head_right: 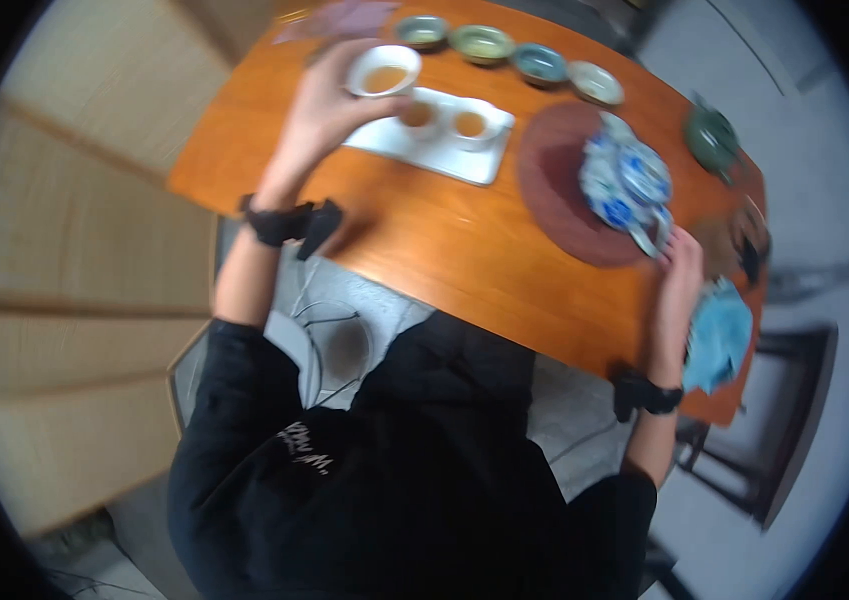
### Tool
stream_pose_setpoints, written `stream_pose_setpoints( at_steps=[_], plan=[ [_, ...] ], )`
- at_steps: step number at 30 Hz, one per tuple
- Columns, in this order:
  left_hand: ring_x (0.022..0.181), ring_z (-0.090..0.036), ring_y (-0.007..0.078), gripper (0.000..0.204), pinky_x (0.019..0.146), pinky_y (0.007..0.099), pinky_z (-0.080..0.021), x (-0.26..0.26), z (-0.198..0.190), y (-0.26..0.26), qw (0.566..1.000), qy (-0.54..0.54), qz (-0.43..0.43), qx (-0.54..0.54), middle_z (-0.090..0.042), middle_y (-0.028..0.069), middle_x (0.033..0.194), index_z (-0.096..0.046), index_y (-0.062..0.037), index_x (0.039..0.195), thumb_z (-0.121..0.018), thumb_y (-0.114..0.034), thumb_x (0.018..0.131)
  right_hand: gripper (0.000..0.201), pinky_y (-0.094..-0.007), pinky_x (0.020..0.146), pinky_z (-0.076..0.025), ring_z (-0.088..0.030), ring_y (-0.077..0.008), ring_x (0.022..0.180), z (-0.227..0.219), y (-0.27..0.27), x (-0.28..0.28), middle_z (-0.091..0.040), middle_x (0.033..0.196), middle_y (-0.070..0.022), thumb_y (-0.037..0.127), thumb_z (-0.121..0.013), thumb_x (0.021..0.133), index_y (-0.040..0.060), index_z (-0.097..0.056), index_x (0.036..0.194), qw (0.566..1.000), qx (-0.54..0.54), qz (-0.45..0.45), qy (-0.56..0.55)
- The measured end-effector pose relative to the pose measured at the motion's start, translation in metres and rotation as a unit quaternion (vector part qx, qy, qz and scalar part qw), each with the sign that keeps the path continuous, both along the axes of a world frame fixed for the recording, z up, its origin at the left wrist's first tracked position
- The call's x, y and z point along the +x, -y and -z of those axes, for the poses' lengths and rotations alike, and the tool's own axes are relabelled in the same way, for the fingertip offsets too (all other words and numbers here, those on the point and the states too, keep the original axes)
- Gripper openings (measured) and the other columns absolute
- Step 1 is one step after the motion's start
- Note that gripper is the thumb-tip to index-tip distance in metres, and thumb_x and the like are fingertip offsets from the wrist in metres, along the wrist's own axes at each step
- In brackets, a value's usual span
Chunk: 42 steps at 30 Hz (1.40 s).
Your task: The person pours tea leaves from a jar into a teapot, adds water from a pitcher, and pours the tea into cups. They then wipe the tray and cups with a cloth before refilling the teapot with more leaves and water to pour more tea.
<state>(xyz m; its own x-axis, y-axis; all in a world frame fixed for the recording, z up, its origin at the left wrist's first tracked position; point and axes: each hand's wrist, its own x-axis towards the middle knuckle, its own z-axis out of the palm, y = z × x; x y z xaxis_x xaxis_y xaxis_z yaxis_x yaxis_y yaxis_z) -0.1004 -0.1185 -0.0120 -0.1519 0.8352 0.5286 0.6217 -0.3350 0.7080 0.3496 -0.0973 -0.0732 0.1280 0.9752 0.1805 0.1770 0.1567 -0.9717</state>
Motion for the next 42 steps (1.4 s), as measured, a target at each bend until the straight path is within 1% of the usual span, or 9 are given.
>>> stream_pose_setpoints(
  at_steps=[5, 14, 17, 18, 24, 34, 37, 40, 42],
  plan=[
    [0.102, -0.063, 0.0192, 0.066, 0.089, 0.031, -0.051, 0.068, -0.041, -0.006, 0.977, 0.09, 0.189, -0.051, -0.064, 0.0156, 0.11, -0.053, 0.0067, 0.122, -0.083, -0.021, 0.07, 0.018, -0.0212, 0.073, -0.042, -0.051, -0.005, 0.081, 0.001, 0.054, 0.017, -0.057, 0.088, 0.0002, 0.017, -0.058, 0.095, 0.0023, -0.058, 0.105, 0.987, 0.03, 0.049, 0.149],
    [0.096, -0.065, 0.0177, 0.062, 0.084, 0.0295, -0.052, 0.228, -0.073, -0.065, 0.92, 0.028, 0.391, -0.017, -0.067, 0.0149, 0.105, -0.057, 0.0057, 0.118, -0.082, -0.025, 0.07, 0.007, -0.0188, 0.053, -0.033, -0.041, -0.0013, 0.061, 0.036, 0.082, 0.057, -0.05, 0.067, 0.0059, 0.006, -0.062, 0.089, 0.0012, -0.06, 0.085, 0.991, 0.062, 0.074, 0.093],
    [0.096, -0.065, 0.0188, 0.062, 0.083, 0.0302, -0.052, 0.274, -0.074, -0.092, 0.907, 0.018, 0.412, -0.086, -0.067, 0.0149, 0.103, -0.058, 0.0056, 0.116, -0.082, -0.027, 0.069, 0.007, -0.0203, 0.053, -0.035, -0.043, -0.0034, 0.06, 0.054, 0.086, 0.064, -0.051, 0.066, 0.0034, 0.006, -0.063, 0.087, 0.001, -0.059, 0.084, 0.986, 0.1, 0.089, 0.102],
    [0.102, -0.062, 0.0192, 0.059, 0.09, 0.031, -0.051, 0.286, -0.071, -0.103, 0.91, -0.027, 0.407, -0.07, -0.064, 0.0139, 0.11, -0.053, 0.0053, 0.123, -0.079, -0.019, 0.075, 0.008, -0.0221, 0.054, -0.036, -0.046, -0.0059, 0.06, 0.042, 0.091, 0.06, -0.053, 0.066, 0.0003, 0.007, -0.065, 0.085, 0.0009, -0.059, 0.084, 0.982, 0.08, 0.088, 0.148],
    [0.101, -0.063, 0.0226, 0.061, 0.09, 0.033, -0.049, 0.342, -0.066, -0.148, 0.915, -0.132, 0.382, -0.014, -0.065, 0.0148, 0.107, -0.056, 0.0025, 0.121, -0.078, -0.027, 0.072, 0.007, -0.0247, 0.055, -0.039, -0.051, -0.0104, 0.06, 0.054, 0.092, 0.074, -0.056, 0.067, -0.0039, 0.005, -0.064, 0.083, 0.0014, -0.058, 0.084, 0.989, 0.096, 0.082, 0.078],
    [0.1, -0.063, 0.0234, 0.058, 0.09, 0.0339, -0.049, 0.368, -0.072, -0.159, 0.911, -0.221, 0.347, 0.004, -0.066, 0.014, 0.11, -0.059, -0.0012, 0.12, -0.076, -0.028, 0.071, 0.009, -0.026, 0.058, -0.04, -0.055, -0.0134, 0.065, 0.036, 0.099, 0.073, -0.059, 0.073, -0.0066, 0.005, -0.063, 0.08, 0.0013, -0.056, 0.085, 0.985, 0.119, 0.06, 0.107],
    [0.096, -0.066, 0.032, 0.064, 0.087, 0.0373, -0.051, 0.376, -0.071, -0.164, 0.897, -0.221, 0.38, 0.05, -0.068, 0.0202, 0.101, -0.06, 0.0023, 0.116, -0.079, -0.027, 0.062, 0.01, -0.0261, 0.057, -0.04, -0.055, -0.0143, 0.065, 0.035, 0.1, 0.074, -0.058, 0.074, -0.007, 0.006, -0.063, 0.08, 0.0015, -0.056, 0.085, 0.984, 0.122, 0.059, 0.111],
    [0.093, -0.067, 0.0291, 0.06, 0.085, 0.0359, -0.052, 0.383, -0.071, -0.16, 0.895, -0.264, 0.352, 0.07, -0.069, 0.0178, 0.099, -0.063, 0.003, 0.112, -0.08, -0.029, 0.064, 0.01, -0.0263, 0.057, -0.04, -0.055, -0.0149, 0.064, 0.036, 0.099, 0.075, -0.058, 0.075, -0.0071, 0.007, -0.063, 0.081, 0.0017, -0.055, 0.085, 0.984, 0.128, 0.056, 0.109],
    [0.102, -0.061, 0.0367, 0.06, 0.089, 0.0408, -0.05, 0.386, -0.085, -0.146, 0.883, -0.299, 0.359, 0.041, -0.062, 0.0214, 0.111, -0.053, 0.0021, 0.119, -0.078, -0.017, 0.068, 0.01, -0.0266, 0.058, -0.04, -0.055, -0.0152, 0.064, 0.033, 0.102, 0.075, -0.058, 0.075, -0.0074, 0.007, -0.063, 0.081, 0.0019, -0.055, 0.085, 0.984, 0.126, 0.056, 0.113]
  ],
)
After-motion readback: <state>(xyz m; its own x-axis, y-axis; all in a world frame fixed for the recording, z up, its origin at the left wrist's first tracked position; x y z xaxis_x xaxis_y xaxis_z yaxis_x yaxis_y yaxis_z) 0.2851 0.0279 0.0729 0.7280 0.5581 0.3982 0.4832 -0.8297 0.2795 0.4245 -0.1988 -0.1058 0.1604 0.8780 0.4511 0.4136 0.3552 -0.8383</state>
